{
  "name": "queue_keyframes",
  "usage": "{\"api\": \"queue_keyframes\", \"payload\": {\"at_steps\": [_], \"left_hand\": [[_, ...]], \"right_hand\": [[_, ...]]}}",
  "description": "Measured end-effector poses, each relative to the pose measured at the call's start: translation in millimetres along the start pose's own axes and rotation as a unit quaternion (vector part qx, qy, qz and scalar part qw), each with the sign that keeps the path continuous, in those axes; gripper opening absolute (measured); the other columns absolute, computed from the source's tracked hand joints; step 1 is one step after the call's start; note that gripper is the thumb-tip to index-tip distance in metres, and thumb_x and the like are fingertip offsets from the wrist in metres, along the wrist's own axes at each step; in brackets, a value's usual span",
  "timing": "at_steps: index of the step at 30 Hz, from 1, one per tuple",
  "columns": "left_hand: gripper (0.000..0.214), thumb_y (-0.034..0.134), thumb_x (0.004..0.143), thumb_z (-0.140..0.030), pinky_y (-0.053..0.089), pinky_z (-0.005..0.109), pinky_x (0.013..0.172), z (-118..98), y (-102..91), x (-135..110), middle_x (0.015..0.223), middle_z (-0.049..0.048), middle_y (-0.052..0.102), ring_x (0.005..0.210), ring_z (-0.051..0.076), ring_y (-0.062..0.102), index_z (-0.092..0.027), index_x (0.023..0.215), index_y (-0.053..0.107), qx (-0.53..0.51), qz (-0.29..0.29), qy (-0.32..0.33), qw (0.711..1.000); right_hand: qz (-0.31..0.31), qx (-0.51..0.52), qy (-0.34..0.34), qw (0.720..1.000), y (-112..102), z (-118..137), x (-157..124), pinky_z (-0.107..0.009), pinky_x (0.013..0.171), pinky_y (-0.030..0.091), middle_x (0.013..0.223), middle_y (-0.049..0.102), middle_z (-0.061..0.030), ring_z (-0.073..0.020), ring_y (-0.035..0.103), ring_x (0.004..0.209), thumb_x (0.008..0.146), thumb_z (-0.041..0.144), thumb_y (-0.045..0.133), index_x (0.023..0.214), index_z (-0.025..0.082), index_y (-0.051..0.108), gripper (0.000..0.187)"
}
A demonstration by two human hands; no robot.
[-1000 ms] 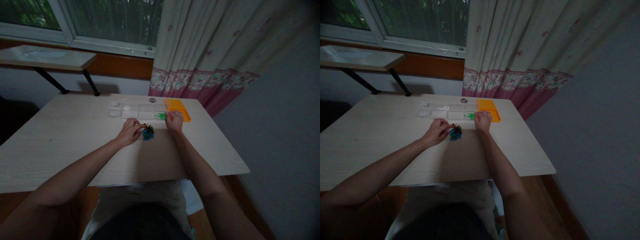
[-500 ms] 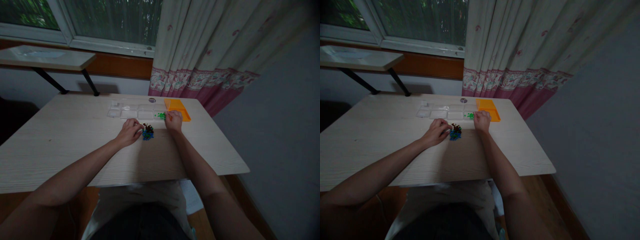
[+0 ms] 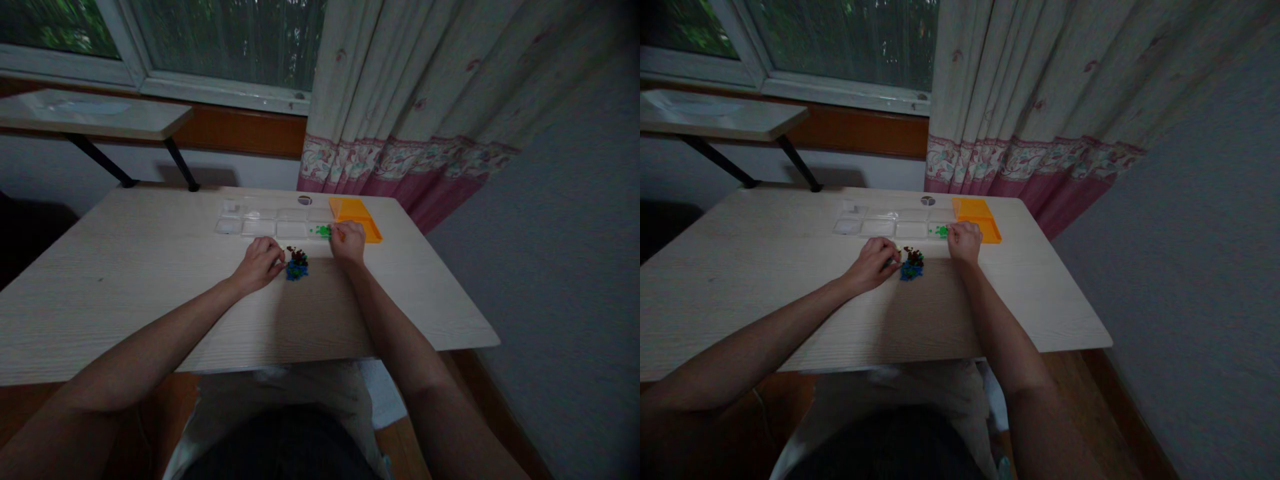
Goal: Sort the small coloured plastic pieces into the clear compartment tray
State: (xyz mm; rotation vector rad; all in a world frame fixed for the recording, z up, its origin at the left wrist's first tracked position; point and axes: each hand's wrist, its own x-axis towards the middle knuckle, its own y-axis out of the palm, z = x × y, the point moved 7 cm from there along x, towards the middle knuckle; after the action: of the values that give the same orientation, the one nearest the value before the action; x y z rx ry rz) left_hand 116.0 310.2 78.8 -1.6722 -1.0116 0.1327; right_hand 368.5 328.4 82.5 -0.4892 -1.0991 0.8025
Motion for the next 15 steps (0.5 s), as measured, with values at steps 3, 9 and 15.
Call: {"api": "queue_keyframes", "payload": {"at_steps": [3, 9, 15], "left_hand": [[0.010, 0.062, 0.088, -0.029, 0.041, 0.043, 0.095, -0.4, -0.3, 0.1, 0.105, 0.0084, 0.054, 0.107, 0.026, 0.047, -0.020, 0.093, 0.062, 0.001, 0.000, -0.003, 1.000], [0.014, 0.059, 0.091, -0.033, 0.041, 0.043, 0.095, 3.7, -1.9, 0.9, 0.102, 0.0081, 0.055, 0.104, 0.025, 0.049, -0.020, 0.090, 0.063, -0.015, -0.026, -0.010, 1.000], [0.024, 0.050, 0.096, -0.036, 0.040, 0.042, 0.094, 12.3, -6.0, 1.3, 0.098, 0.0081, 0.058, 0.100, 0.023, 0.052, -0.018, 0.089, 0.064, -0.056, -0.083, -0.015, 0.995]], "right_hand": [[-0.004, 0.002, -0.005, 1.000, 0.1, 0.5, -0.1, -0.040, 0.091, 0.041, 0.098, 0.070, -0.0108, -0.0256, 0.054, 0.098, 0.095, 0.037, 0.049, 0.098, 0.018, 0.076, 0.034], [-0.005, 0.014, -0.019, 1.000, -3.3, 7.2, -1.5, -0.040, 0.091, 0.040, 0.097, 0.069, -0.0104, -0.0251, 0.054, 0.098, 0.095, 0.036, 0.049, 0.096, 0.018, 0.076, 0.033], [0.023, 0.058, -0.131, 0.989, -1.8, 54.9, -17.9, -0.038, 0.092, 0.038, 0.097, 0.070, -0.0062, -0.0215, 0.055, 0.100, 0.096, 0.037, 0.052, 0.094, 0.023, 0.076, 0.028]]}}
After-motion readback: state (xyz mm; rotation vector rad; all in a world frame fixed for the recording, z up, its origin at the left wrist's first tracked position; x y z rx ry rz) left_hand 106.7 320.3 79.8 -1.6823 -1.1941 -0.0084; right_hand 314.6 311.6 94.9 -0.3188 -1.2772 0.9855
